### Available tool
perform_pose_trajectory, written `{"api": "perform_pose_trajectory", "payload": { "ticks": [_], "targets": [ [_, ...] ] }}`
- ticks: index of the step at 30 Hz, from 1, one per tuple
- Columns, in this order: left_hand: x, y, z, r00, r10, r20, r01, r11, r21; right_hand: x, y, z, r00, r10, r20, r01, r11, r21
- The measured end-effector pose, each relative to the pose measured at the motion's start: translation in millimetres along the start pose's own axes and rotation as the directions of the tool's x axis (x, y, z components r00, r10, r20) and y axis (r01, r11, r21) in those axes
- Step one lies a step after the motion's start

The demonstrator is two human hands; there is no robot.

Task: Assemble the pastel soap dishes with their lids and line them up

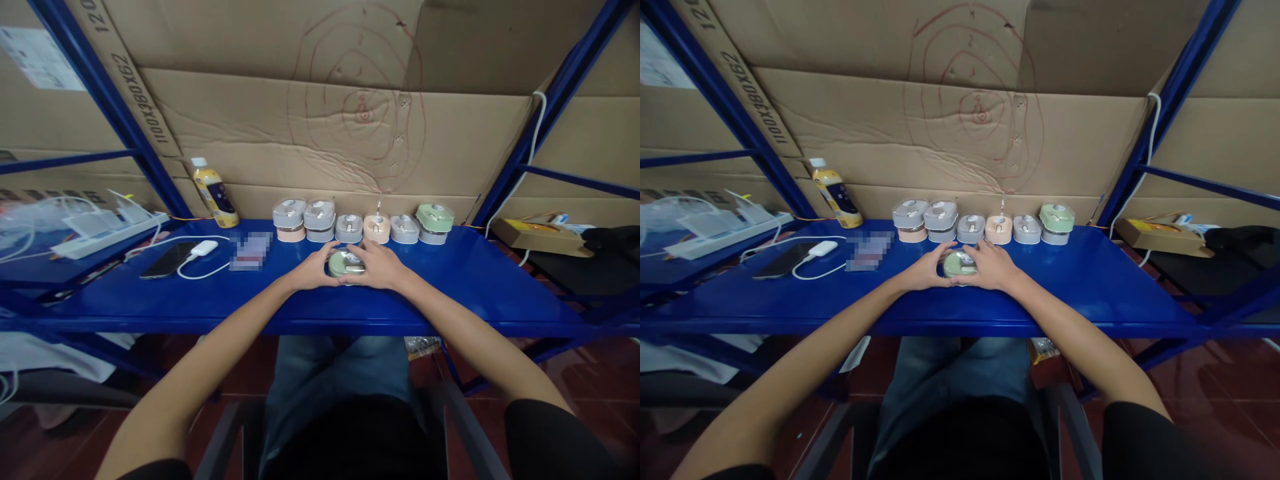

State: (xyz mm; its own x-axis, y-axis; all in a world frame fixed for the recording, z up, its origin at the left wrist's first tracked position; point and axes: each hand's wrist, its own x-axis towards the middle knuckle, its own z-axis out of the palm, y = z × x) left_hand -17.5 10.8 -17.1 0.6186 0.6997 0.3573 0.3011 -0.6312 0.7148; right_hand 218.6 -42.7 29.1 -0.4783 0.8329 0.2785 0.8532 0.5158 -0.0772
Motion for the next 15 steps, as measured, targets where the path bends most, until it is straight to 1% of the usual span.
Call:
{"api": "perform_pose_trajectory", "payload": {
  "ticks": [3, 5, 7, 9, 10, 11, 13, 15],
  "targets": [
    [0.5, 2.5, -1.9, 1.0, 0.019, -0.007, -0.018, 0.996, 0.084, -0.5, 4.9, -0.5, 1.0, 0.003, 0.022, -0.004, 1.0, 0.024],
    [0.4, 4.3, -4.3, 1.0, 0.022, -0.003, -0.021, 0.993, 0.118, -0.8, 16.9, -1.7, 0.997, -0.041, 0.062, 0.034, 0.994, 0.106],
    [-0.1, 4.8, -7.2, 1.0, 0.014, 0.014, -0.016, 0.994, 0.108, -1.4, 33.4, -3.7, 0.986, -0.147, 0.085, 0.123, 0.963, 0.238],
    [-0.8, 3.6, -10.2, 0.999, 0.002, 0.034, -0.005, 0.994, 0.109, -2.4, 48.6, -5.8, 0.963, -0.26, 0.069, 0.22, 0.91, 0.351],
    [-1.1, 2.5, -11.5, 0.999, -0.004, 0.039, -0.001, 0.993, 0.12, -2.8, 53.9, -6.8, 0.955, -0.293, 0.056, 0.251, 0.892, 0.376],
    [-1.4, 1.3, -12.4, 0.999, -0.008, 0.041, 0.003, 0.992, 0.13, -3.2, 57.0, -7.5, 0.953, -0.299, 0.048, 0.261, 0.889, 0.376],
    [-1.7, -0.9, -13.2, 0.999, -0.019, 0.034, 0.014, 0.992, 0.127, -3.5, 56.6, -8.7, 0.965, -0.258, 0.045, 0.23, 0.915, 0.333],
    [-1.7, -2.5, -12.5, 0.999, -0.032, 0.012, 0.031, 0.995, 0.096, -3.0, 49.8, -9.8, 0.985, -0.17, 0.042, 0.154, 0.955, 0.254]
  ]
}}
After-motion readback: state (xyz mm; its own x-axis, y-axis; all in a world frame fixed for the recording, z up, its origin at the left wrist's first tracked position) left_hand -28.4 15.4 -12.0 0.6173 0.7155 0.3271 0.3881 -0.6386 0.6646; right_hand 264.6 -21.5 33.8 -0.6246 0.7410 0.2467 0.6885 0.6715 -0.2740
